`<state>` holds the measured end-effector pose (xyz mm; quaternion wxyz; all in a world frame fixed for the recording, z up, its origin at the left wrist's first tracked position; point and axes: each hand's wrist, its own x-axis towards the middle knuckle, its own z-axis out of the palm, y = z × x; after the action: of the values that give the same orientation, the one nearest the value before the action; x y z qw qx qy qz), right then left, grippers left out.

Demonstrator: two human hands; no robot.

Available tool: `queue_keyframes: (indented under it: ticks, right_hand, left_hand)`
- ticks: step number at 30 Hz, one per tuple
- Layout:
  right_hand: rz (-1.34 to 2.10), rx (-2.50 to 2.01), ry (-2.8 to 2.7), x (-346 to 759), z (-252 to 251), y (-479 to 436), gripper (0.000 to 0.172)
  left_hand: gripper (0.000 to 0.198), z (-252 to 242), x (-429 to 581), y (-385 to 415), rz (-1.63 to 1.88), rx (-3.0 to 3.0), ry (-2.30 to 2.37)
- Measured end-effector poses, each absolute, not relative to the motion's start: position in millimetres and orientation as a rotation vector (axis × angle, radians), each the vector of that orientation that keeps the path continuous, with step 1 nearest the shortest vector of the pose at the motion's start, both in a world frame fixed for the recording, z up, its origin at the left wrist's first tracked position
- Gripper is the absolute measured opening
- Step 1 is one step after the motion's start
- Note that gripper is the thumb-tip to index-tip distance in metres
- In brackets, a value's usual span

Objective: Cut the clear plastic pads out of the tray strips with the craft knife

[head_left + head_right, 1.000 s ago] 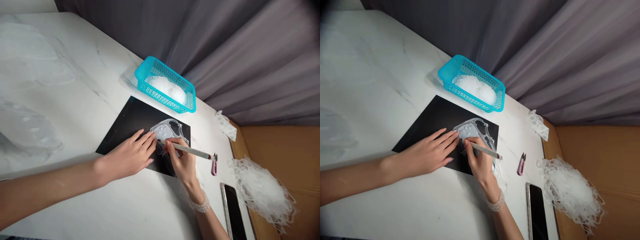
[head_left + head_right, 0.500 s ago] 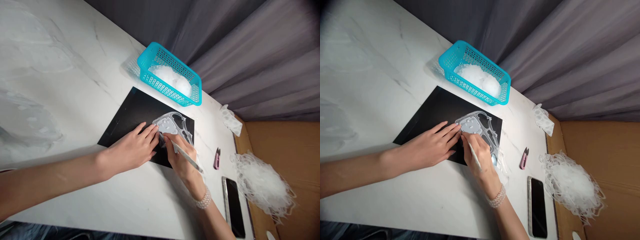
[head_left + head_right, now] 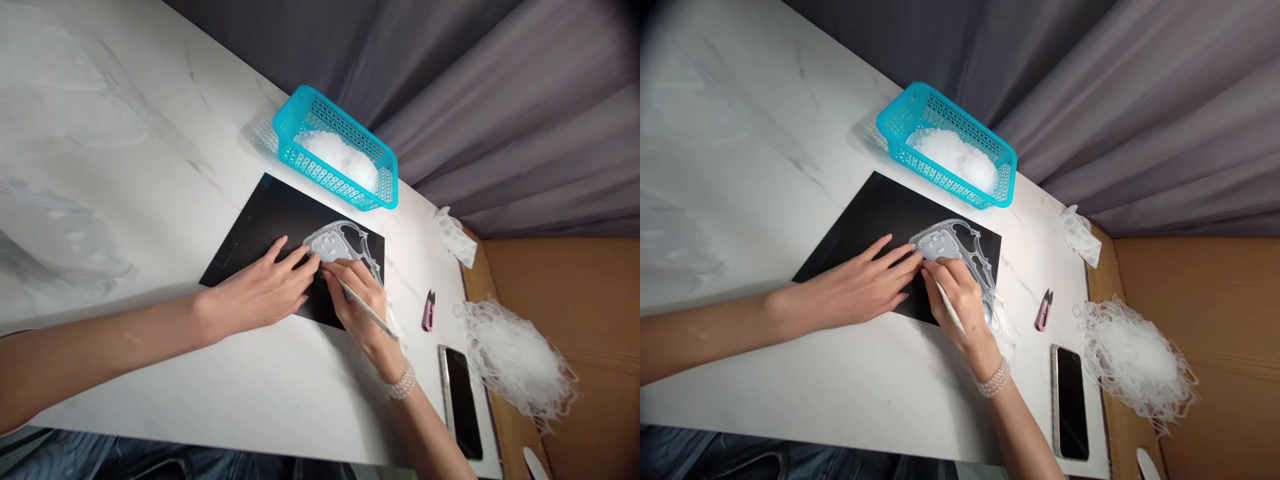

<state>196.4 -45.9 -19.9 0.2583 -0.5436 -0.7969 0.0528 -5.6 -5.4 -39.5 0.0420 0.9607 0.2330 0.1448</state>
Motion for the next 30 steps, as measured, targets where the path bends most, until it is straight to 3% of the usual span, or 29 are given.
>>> queue_keyframes:
  ticks: [5, 15, 20, 30]
  right_hand:
    - [0.205, -1.379, -2.189, 199, -23, -36, 0.023]
    - [0.0, -1.165, -2.39, 221, -42, -32, 0.038]
    - [0.031, -1.321, -2.242, 205, -31, -35, 0.031]
    - [0.324, -1.647, -2.101, 193, -16, -41, 0.019]
  left_hand:
    - [0.039, -29, -6, -8, 0.419, 2.978, 0.75]
    - [0.044, -4, -6, -20, 0.338, 3.057, 1.067]
    - [0.04, -12, -4, -20, 0.471, 2.865, 0.967]
    - [0.051, -39, 3, -17, 0.414, 2.974, 0.91]
